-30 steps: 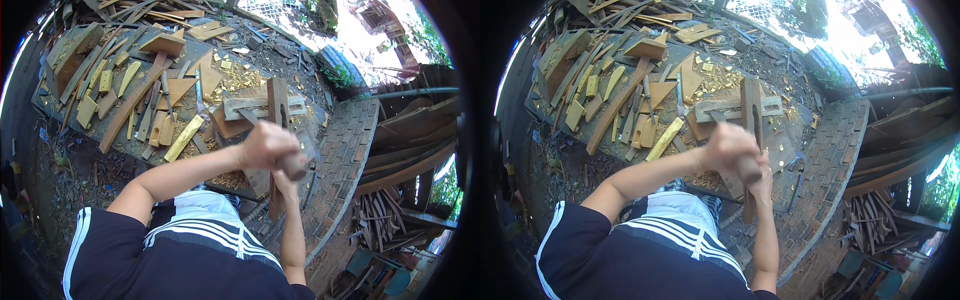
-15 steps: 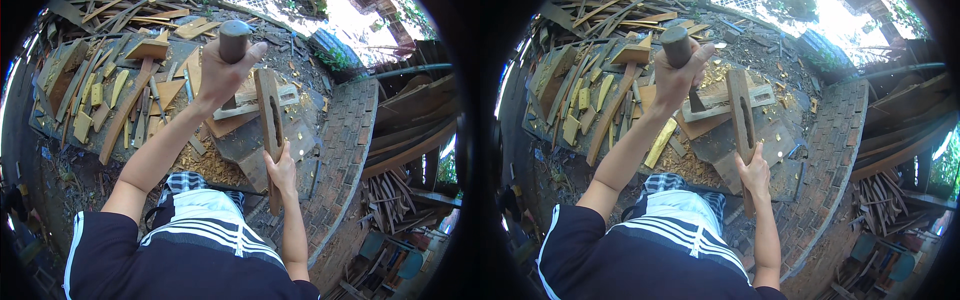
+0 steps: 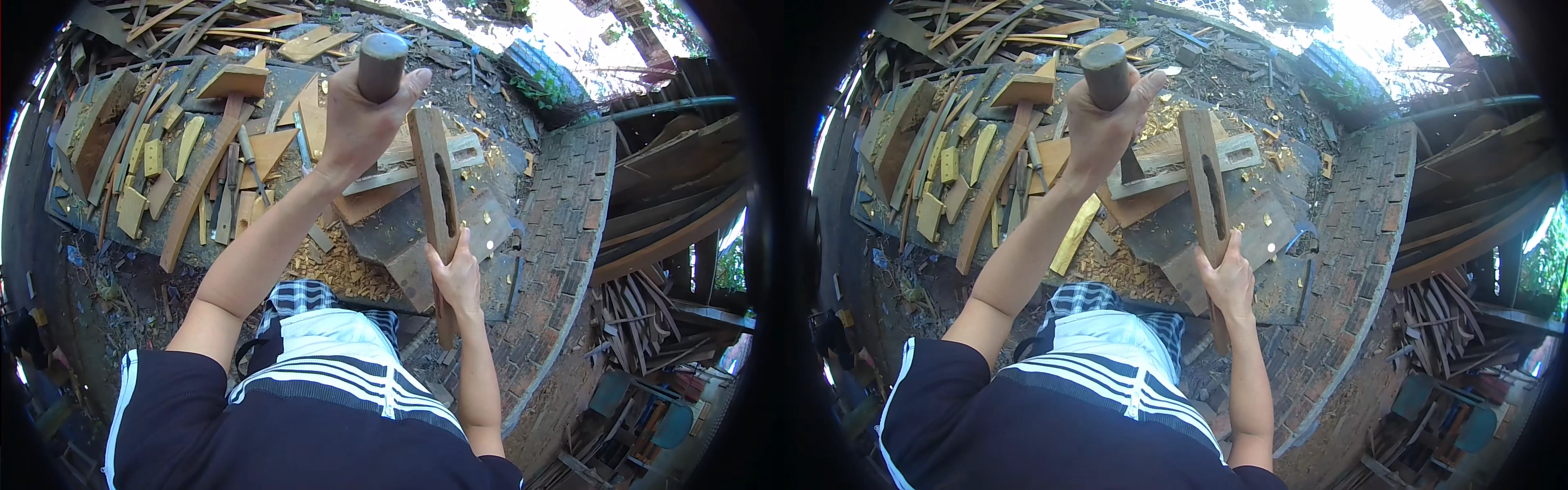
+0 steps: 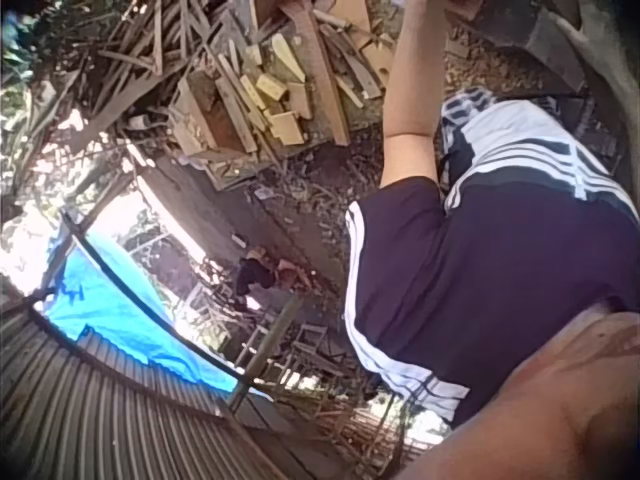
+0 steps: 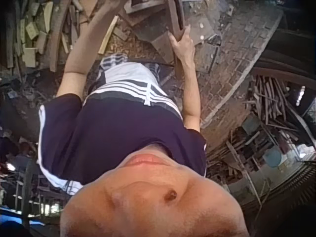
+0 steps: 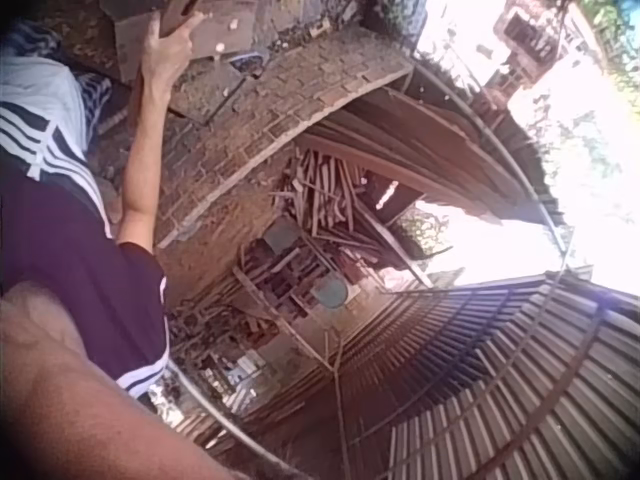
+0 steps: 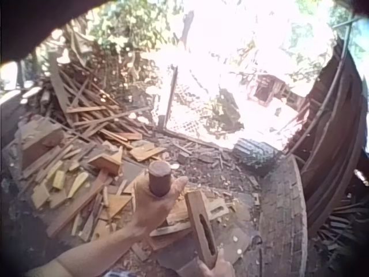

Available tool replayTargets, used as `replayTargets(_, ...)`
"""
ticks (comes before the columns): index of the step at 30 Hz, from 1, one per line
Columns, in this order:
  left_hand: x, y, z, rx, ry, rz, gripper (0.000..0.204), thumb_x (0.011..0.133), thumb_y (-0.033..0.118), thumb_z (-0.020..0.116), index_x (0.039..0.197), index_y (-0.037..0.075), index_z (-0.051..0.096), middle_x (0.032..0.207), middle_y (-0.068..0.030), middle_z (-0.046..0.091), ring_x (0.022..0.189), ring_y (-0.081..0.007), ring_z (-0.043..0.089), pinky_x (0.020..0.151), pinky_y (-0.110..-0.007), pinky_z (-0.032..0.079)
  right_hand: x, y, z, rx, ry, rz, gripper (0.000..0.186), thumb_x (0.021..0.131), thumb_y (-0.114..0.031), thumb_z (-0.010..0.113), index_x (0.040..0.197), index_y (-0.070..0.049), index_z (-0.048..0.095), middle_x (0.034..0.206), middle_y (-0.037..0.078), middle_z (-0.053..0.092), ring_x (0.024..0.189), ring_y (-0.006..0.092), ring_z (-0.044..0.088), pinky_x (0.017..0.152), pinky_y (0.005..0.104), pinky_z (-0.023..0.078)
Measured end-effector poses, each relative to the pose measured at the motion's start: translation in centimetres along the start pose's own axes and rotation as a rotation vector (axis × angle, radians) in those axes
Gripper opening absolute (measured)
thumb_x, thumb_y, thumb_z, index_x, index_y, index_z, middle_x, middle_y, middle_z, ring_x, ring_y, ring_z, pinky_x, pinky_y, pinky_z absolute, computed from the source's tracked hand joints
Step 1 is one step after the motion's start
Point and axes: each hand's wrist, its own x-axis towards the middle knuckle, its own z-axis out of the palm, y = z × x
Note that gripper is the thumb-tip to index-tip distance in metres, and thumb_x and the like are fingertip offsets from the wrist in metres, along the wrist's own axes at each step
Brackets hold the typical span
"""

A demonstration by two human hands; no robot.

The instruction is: The person carves and shapes a piece of wood using a chisel and mallet.

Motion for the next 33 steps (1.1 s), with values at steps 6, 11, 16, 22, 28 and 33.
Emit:
replayTargets(6,0.0,0.7,1.2,0.056,-0.029,-0.023,0.023,0.087,0.018,0.074,0.076,0.004,0.06,0.062,0.0027,0.057,0.059,-0.0038,0.05,0.053,-0.024,0.041,0.0,0.1,0.3,0.022,0.015,-0.006,0.074,0.083,-0.042,0.066,0.133,0.005,0.04,0.091,0.033,0.066,0.089,0.0495,0.064,0.08,0.0531,0.051)
replayTargets(11,-0.3,0.6,1.2,0.043,-0.02,-0.006,0.021,0.086,0.018,0.074,0.078,0.004,0.061,0.063,0.0022,0.058,0.06,-0.0041,0.051,0.054,-0.025,0.041,0.1,-0.6,-0.4,0.016,-0.063,0.045,0.085,0.084,-0.043,0.067,0.139,0.013,0.033,0.1,0.035,0.064,0.097,0.0463,0.064,0.085,0.046,0.05)
replayTargets(16,-0.8,0.6,1.3,0.046,-0.057,0.05,0.017,0.086,0.016,0.074,0.086,0.004,0.062,0.066,0.0018,0.06,0.061,-0.0045,0.053,0.055,-0.025,0.043,0.0,0.0,0.2,0.038,0.016,-0.004,0.069,0.083,-0.042,0.066,0.131,0.001,0.041,0.091,0.032,0.066,0.089,0.0494,0.064,0.079,0.0532,0.051)
replayTargets(22,-0.8,0.2,1.8,0.065,-0.013,0.055,0.017,0.085,0.016,0.074,0.091,0.005,0.063,0.065,0.0028,0.058,0.061,-0.004,0.051,0.057,-0.024,0.044,0.0,0.8,0.6,0.11,0.035,-0.022,0.077,0.083,-0.043,0.067,0.136,0.005,0.038,0.095,0.032,0.066,0.094,0.0472,0.064,0.083,0.05,0.05)
replayTargets(28,-0.9,0.5,0.9,0.039,-0.053,0.051,0.016,0.087,0.016,0.074,0.088,0.005,0.062,0.066,0.0035,0.058,0.062,-0.0035,0.051,0.057,-0.023,0.044,0.5,0.7,0.2,0.18,-0.008,-0.01,0.079,0.082,-0.045,0.067,0.136,0.005,0.038,0.1,0.032,0.066,0.098,0.0477,0.063,0.085,0.0497,0.049)
replayTargets(33,-0.8,0.7,0.8,-0.001,-0.011,0.056,0.016,0.087,0.015,0.073,0.085,0.005,0.061,0.066,0.0037,0.057,0.062,-0.0035,0.05,0.056,-0.024,0.043,0.4,-0.2,-0.5,0.089,-0.021,0.017,0.075,0.083,-0.046,0.066,0.133,0.003,0.04,0.098,0.032,0.066,0.096,0.0483,0.063,0.085,0.051,0.049)
